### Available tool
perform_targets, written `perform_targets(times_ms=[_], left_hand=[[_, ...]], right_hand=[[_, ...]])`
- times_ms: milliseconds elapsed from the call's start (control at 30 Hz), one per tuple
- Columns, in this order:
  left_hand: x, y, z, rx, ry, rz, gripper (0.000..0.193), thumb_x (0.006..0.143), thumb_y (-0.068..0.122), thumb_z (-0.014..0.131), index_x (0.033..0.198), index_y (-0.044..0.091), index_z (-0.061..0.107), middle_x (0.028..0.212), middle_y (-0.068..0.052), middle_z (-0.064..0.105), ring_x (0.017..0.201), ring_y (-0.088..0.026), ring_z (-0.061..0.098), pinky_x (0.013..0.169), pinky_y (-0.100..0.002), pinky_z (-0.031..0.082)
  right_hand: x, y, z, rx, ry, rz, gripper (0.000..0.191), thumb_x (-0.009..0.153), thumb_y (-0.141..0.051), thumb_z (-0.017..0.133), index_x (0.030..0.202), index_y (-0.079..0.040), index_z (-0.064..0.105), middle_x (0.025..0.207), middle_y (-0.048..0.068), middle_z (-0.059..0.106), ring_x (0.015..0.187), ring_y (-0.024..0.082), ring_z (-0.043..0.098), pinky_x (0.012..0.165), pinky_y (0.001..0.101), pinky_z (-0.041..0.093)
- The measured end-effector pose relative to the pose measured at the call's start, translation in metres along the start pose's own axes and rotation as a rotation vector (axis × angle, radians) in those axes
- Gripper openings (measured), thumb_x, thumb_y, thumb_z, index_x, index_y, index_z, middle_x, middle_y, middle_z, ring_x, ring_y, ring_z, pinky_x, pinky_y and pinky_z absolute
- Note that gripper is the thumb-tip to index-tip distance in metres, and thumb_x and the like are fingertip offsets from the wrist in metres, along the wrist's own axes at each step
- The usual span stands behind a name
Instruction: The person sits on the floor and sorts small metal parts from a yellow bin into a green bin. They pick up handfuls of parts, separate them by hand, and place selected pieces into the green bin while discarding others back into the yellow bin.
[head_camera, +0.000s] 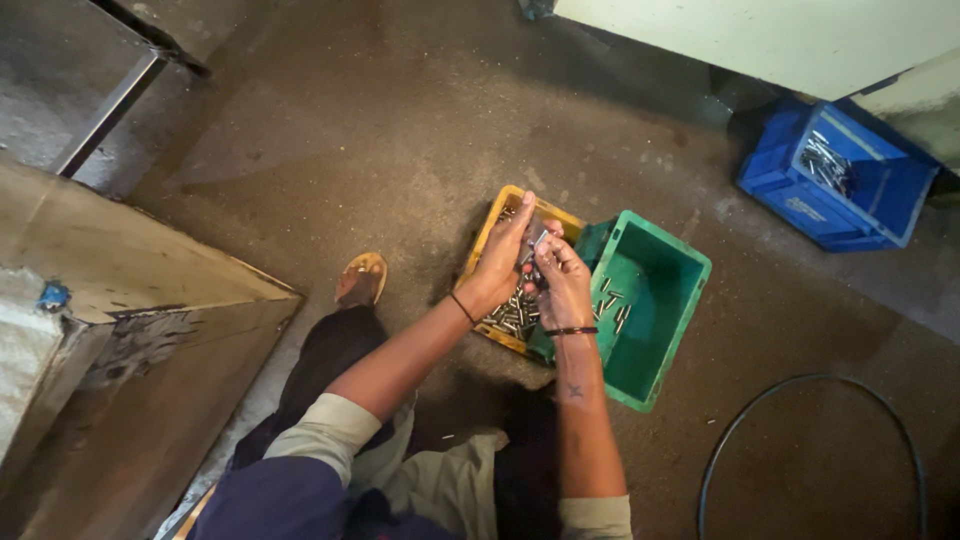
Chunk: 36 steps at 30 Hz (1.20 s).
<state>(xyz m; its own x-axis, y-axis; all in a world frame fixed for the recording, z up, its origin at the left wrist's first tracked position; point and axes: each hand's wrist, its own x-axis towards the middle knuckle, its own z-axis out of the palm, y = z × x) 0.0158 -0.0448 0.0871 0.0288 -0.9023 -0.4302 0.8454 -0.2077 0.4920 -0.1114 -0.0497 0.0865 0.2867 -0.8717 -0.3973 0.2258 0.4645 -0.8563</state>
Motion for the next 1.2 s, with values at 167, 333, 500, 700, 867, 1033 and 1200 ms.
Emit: perform_targets(times_ms=[167,333,500,700,867,1033,1200], left_hand=[[0.016,-0.012,-0.012,0.004,0.050,0.050,0.050,0.098,0.056,0.061,0.095,0.006,0.069,0.081,-0.004,0.068,0.067,-0.012,0.066,0.053,-0.024,0.050],[0.032,-0.024,-0.033,0.057,0.229,0.126,0.039,0.104,0.049,0.061,0.098,0.010,0.063,0.093,0.000,0.060,0.090,-0.013,0.068,0.076,-0.028,0.050],[0.034,-0.045,-0.037,0.017,0.013,0.098,0.032,0.104,0.039,0.061,0.105,0.008,0.066,0.099,-0.002,0.067,0.094,-0.012,0.062,0.084,-0.032,0.050],[0.031,-0.052,-0.036,0.248,0.058,0.098,0.027,0.100,0.032,0.066,0.114,0.009,0.069,0.104,0.004,0.067,0.102,-0.006,0.056,0.092,-0.025,0.044],[0.018,-0.064,-0.039,0.347,0.041,0.095,0.028,0.101,0.030,0.072,0.114,0.005,0.070,0.105,0.003,0.063,0.102,-0.009,0.053,0.092,-0.027,0.041],[0.011,-0.069,-0.033,0.339,-0.008,-0.011,0.028,0.096,0.029,0.071,0.116,0.009,0.069,0.109,0.005,0.066,0.109,-0.007,0.055,0.099,-0.025,0.040],[-0.005,-0.068,-0.026,0.381,-0.003,-0.172,0.032,0.095,0.036,0.064,0.119,0.015,0.067,0.117,0.008,0.067,0.115,-0.006,0.055,0.097,-0.031,0.038]], right_hand=[[-0.003,-0.007,-0.024,0.028,-0.139,0.008,0.015,0.105,-0.018,0.066,0.113,-0.006,0.069,0.089,0.001,0.068,0.075,0.009,0.065,0.052,0.0204,0.054],[-0.006,-0.024,-0.046,-0.268,0.026,0.008,0.026,0.101,-0.020,0.066,0.122,-0.004,0.068,0.106,0.003,0.069,0.091,0.012,0.067,0.071,0.0310,0.065],[0.003,-0.033,-0.059,-0.462,0.187,-0.090,0.043,0.096,-0.029,0.067,0.136,-0.017,0.060,0.133,-0.002,0.063,0.116,0.015,0.061,0.093,0.0371,0.054],[0.034,-0.036,-0.121,-0.419,0.278,-0.090,0.036,0.097,-0.028,0.070,0.130,-0.016,0.066,0.119,-0.003,0.066,0.109,0.012,0.064,0.084,0.0322,0.053],[0.057,0.004,-0.186,-0.601,0.448,-0.100,0.032,0.092,-0.023,0.073,0.121,-0.011,0.070,0.104,0.001,0.070,0.094,0.016,0.066,0.080,0.0321,0.053],[0.055,0.040,-0.183,-1.129,0.391,-0.157,0.043,0.079,-0.025,0.080,0.118,-0.010,0.072,0.104,0.012,0.074,0.095,0.029,0.070,0.085,0.0397,0.055],[0.074,0.038,-0.156,-1.374,0.252,-0.482,0.050,0.079,-0.029,0.078,0.125,-0.011,0.067,0.124,0.021,0.068,0.115,0.042,0.062,0.099,0.0495,0.050]])
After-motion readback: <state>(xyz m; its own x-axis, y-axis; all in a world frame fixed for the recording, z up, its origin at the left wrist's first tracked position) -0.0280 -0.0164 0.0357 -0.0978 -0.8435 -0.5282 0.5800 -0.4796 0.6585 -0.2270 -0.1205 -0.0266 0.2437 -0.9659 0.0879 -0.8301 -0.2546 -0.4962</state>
